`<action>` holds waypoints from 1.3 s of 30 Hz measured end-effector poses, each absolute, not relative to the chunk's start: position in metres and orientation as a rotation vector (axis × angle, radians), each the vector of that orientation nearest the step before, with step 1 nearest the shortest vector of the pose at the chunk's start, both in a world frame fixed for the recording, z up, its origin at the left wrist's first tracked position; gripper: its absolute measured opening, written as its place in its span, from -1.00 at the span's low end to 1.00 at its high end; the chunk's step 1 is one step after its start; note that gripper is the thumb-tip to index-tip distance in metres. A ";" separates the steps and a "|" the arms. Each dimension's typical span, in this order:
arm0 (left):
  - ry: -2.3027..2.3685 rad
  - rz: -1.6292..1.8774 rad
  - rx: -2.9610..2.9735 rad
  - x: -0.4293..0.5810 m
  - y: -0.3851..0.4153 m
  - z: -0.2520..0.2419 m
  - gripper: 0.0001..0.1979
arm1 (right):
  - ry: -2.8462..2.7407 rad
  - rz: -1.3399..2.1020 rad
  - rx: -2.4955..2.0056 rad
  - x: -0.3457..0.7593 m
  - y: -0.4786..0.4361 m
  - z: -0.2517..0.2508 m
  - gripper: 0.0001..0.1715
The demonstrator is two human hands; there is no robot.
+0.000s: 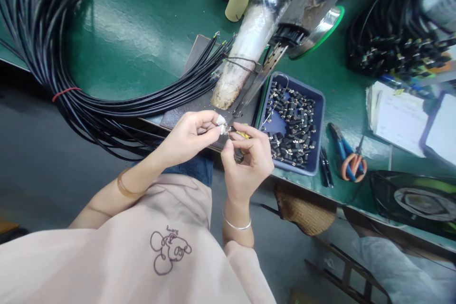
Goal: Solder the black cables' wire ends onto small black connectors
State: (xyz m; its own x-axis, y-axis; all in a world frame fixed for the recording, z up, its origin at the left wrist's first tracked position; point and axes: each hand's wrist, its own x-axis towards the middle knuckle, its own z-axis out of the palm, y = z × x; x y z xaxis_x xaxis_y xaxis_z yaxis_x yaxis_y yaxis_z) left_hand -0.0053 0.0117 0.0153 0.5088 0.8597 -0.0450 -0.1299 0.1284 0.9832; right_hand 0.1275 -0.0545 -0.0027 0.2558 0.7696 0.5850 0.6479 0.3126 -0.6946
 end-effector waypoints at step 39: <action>0.819 0.828 1.347 -0.023 -0.003 0.015 -0.78 | -1.217 0.560 -1.362 0.124 -0.063 -0.005 -0.86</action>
